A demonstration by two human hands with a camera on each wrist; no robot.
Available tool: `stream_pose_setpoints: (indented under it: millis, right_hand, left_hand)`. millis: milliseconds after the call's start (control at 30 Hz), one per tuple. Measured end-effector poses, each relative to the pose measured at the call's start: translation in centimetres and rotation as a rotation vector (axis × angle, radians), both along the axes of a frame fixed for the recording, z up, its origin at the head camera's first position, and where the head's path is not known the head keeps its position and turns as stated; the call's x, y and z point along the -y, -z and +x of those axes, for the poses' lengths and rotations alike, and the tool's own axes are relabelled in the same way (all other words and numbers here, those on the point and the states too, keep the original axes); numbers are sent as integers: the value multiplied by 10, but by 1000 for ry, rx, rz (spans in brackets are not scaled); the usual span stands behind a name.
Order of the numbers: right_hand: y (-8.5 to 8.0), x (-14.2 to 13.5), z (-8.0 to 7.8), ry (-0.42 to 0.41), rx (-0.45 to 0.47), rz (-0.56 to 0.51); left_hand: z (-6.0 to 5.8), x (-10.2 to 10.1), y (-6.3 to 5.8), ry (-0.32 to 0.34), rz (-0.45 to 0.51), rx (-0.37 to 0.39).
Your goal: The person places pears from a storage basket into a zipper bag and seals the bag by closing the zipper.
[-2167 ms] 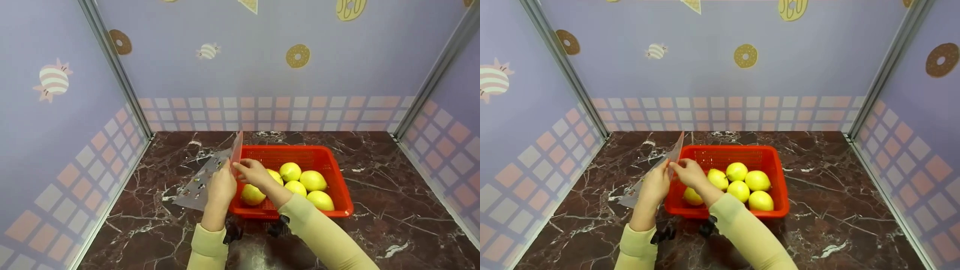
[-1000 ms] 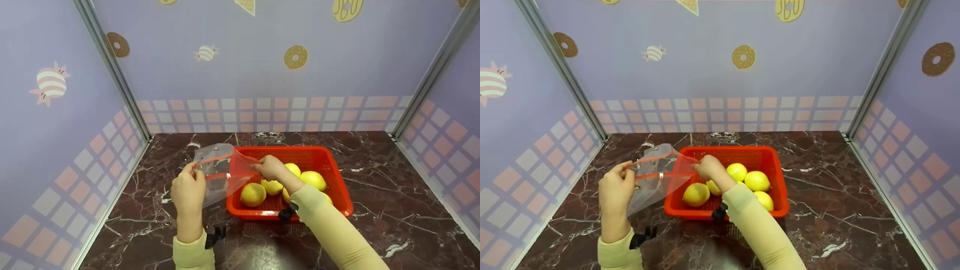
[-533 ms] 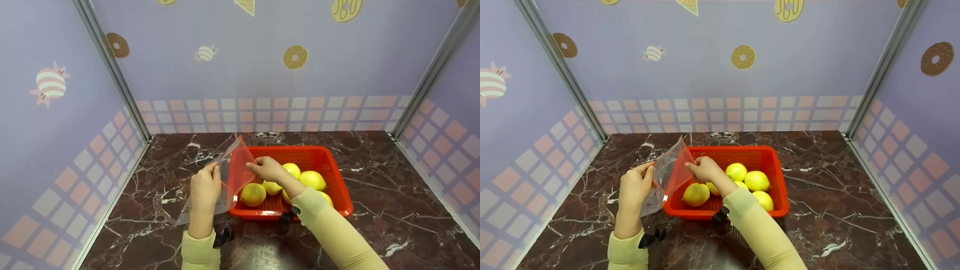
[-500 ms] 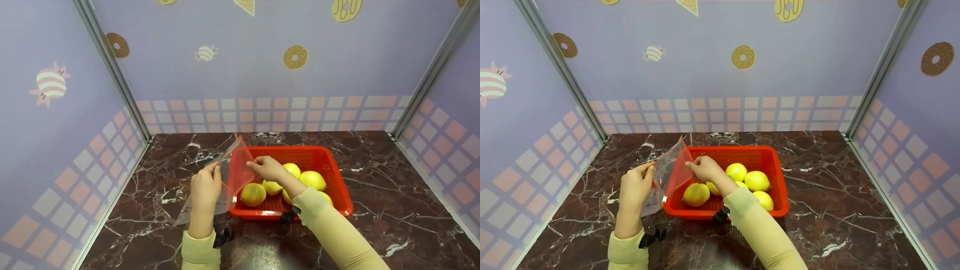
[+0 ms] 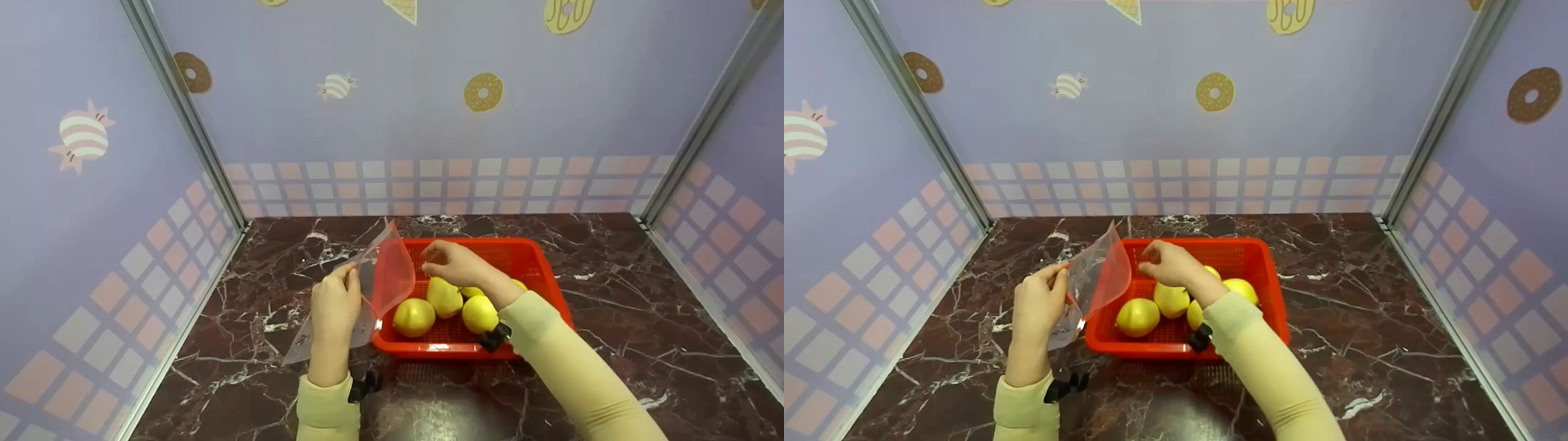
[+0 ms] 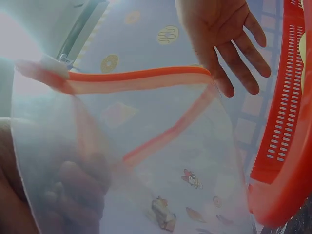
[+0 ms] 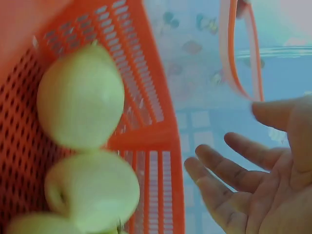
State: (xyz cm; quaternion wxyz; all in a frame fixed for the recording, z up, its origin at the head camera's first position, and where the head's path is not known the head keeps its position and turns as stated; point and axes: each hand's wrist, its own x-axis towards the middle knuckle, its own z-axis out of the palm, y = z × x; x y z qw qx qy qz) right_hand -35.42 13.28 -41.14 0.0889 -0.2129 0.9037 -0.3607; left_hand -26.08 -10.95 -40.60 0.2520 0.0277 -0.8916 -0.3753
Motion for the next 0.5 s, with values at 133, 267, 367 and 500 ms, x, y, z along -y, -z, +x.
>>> stream_pose_setpoints:
  millis: [133, 267, 367, 500]
  right_hand:
    - [2, -7, -3, -98, -54, 141]
    - [6, -9, -4, -172, -48, 288]
    - [10, -6, -6, -211, -28, 368]
    - [14, 0, -9, -268, -15, 419]
  left_hand:
    - [-2, 2, 1, -9, 4, 0]
    - [-3, 4, 1, -22, 14, -5]
    - [-5, 5, 2, -30, 22, -13]
    - [-5, 6, 4, -33, 23, -10]
